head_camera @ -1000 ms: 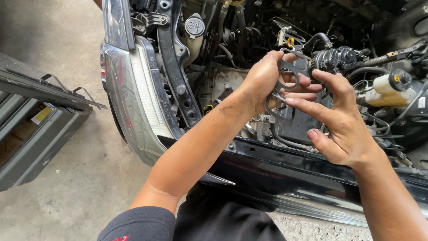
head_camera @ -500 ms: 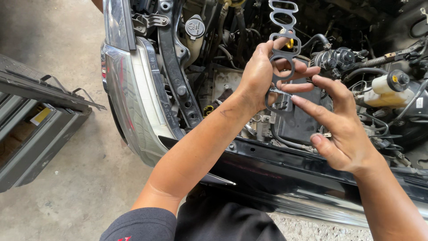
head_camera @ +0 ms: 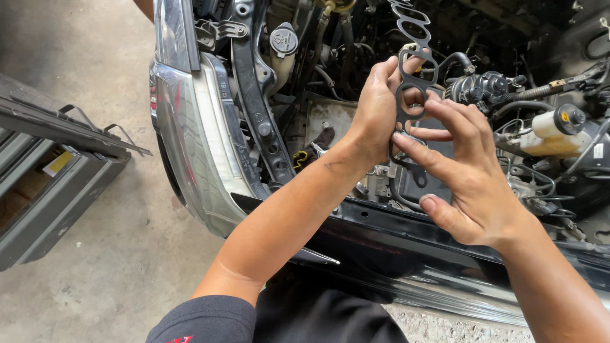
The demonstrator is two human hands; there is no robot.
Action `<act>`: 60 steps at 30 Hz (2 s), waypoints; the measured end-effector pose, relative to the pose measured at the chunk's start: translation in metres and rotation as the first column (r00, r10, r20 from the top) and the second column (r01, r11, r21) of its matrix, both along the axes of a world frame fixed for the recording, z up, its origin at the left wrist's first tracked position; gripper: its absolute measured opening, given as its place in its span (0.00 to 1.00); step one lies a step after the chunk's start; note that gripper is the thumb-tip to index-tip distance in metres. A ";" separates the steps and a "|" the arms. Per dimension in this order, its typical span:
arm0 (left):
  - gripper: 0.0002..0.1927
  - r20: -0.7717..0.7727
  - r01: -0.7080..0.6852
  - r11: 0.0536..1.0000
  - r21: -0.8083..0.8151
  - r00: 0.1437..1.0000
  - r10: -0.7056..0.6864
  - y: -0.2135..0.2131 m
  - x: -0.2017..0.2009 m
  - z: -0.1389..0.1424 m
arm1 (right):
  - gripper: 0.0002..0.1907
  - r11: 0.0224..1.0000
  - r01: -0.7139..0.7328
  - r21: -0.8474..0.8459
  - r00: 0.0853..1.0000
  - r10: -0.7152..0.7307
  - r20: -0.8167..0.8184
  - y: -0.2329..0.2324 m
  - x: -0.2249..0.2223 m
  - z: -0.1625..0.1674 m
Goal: The person works at the open engine bay of a car, fitting exhaust manifold gaskets onto studs near the engine. They pick up each gasket, align its holes over the studs by hand, press it into place, and handle small fasteners and nearby parts while working through the gaskets one at a time.
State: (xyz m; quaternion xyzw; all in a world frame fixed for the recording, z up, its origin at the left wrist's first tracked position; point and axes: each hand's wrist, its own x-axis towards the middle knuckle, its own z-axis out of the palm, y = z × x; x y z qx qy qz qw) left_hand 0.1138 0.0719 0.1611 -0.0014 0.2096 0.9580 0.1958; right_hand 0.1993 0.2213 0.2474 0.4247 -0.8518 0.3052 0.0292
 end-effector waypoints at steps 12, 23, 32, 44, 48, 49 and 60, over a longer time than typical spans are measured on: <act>0.31 0.069 -0.030 1.000 0.001 0.997 0.030 0.001 0.004 0.009 | 0.34 0.995 0.021 0.102 0.994 -0.009 -0.109 0.003 0.017 0.005; 0.30 -0.059 -0.127 0.991 0.048 0.990 0.130 0.007 0.002 -0.008 | 0.35 0.997 0.070 0.014 0.997 -0.071 0.017 -0.011 0.011 0.007; 0.30 0.066 0.027 1.000 0.005 0.997 -0.027 -0.001 0.007 0.010 | 0.31 0.998 0.045 0.041 0.996 -0.042 -0.080 -0.001 0.021 0.013; 0.30 0.102 0.045 0.997 0.064 0.993 -0.051 0.006 0.003 0.008 | 0.30 0.986 0.086 0.141 0.989 -0.067 -0.133 0.015 0.025 -0.003; 0.30 0.157 0.058 0.998 0.012 0.986 -0.059 0.006 0.003 0.011 | 0.28 0.974 0.097 0.204 0.980 -0.057 -0.192 0.032 0.026 -0.003; 0.30 0.172 0.060 0.998 0.009 0.983 -0.061 0.006 0.003 0.012 | 0.28 0.975 0.100 0.200 0.979 -0.061 -0.194 0.035 0.026 -0.002; 0.31 0.177 0.060 0.998 0.024 0.982 -0.064 0.007 0.004 0.007 | 0.31 0.981 0.091 0.169 0.979 -0.056 -0.197 0.019 0.021 -0.010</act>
